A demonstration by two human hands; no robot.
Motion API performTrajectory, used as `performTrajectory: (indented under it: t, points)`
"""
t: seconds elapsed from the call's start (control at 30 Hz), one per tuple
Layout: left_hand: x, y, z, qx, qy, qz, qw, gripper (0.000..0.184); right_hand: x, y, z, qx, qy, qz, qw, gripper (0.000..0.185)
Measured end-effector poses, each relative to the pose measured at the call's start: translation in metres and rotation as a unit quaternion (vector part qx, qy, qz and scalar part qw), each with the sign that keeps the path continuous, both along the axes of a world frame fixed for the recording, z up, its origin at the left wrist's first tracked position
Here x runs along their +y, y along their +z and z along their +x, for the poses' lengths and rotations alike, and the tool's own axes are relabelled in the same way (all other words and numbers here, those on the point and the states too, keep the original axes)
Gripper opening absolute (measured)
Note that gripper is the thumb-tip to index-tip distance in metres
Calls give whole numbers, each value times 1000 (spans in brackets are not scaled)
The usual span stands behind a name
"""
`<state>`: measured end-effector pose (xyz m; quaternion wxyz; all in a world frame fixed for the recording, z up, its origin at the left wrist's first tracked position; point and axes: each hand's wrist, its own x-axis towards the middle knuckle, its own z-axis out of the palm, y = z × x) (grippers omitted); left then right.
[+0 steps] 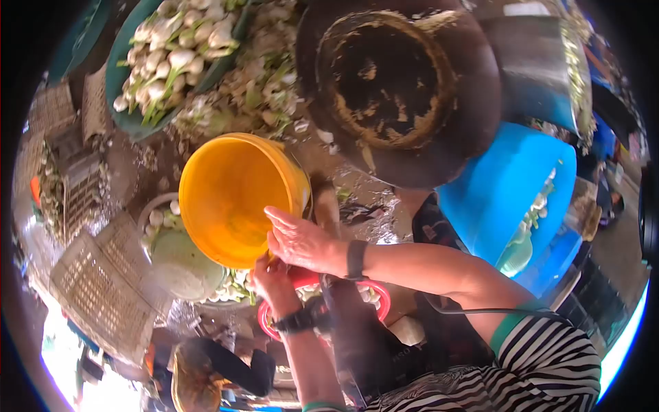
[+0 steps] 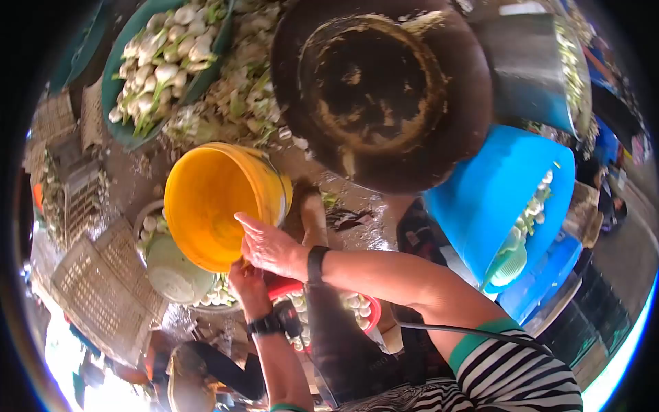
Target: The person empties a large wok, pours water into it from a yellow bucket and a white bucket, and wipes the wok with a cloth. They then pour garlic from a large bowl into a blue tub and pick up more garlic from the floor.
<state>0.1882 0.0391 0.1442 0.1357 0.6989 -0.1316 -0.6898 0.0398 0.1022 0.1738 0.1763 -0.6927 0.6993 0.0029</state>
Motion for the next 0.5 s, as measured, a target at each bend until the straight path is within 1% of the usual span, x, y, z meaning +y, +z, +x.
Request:
performTrajectory:
  t: [0.03,0.1,0.13,0.23,0.27,0.3,0.37,0.4,0.43,0.47,0.5]
  points:
    - [-6,18,-3,-53,-52,-61,995,22,-5,9,-2,-35,20,51,998,27]
    - [-17,59,-33,-147,-123,-107,976,15,8,3,12,-204,-87,-11,975,16]
    - [-18,72,-37,-121,-174,-140,967,22,15,3,17,-287,-135,-45,947,10]
    - [-29,113,-46,-88,-173,-113,974,35,23,40,15,-350,-266,8,898,14]
    - [-30,110,-19,-74,-210,-156,962,47,25,63,7,-360,-315,43,877,17]
    - [-26,116,-18,-142,-222,-187,946,47,31,78,3,-374,-358,35,855,16]
    - [-15,128,-21,-278,-247,-245,896,49,49,97,-2,-400,-444,21,801,16]
    - [-9,115,2,-261,-289,-209,897,56,61,98,-2,-403,-474,-29,782,22]
    - [-7,87,33,-164,-219,-94,957,52,73,97,-4,-401,-487,-42,775,22]
    - [-4,60,64,-92,-144,34,985,50,86,96,-9,-398,-498,-56,768,22]
    - [11,67,46,-51,-60,82,994,43,98,94,-16,-422,-517,-43,744,24]
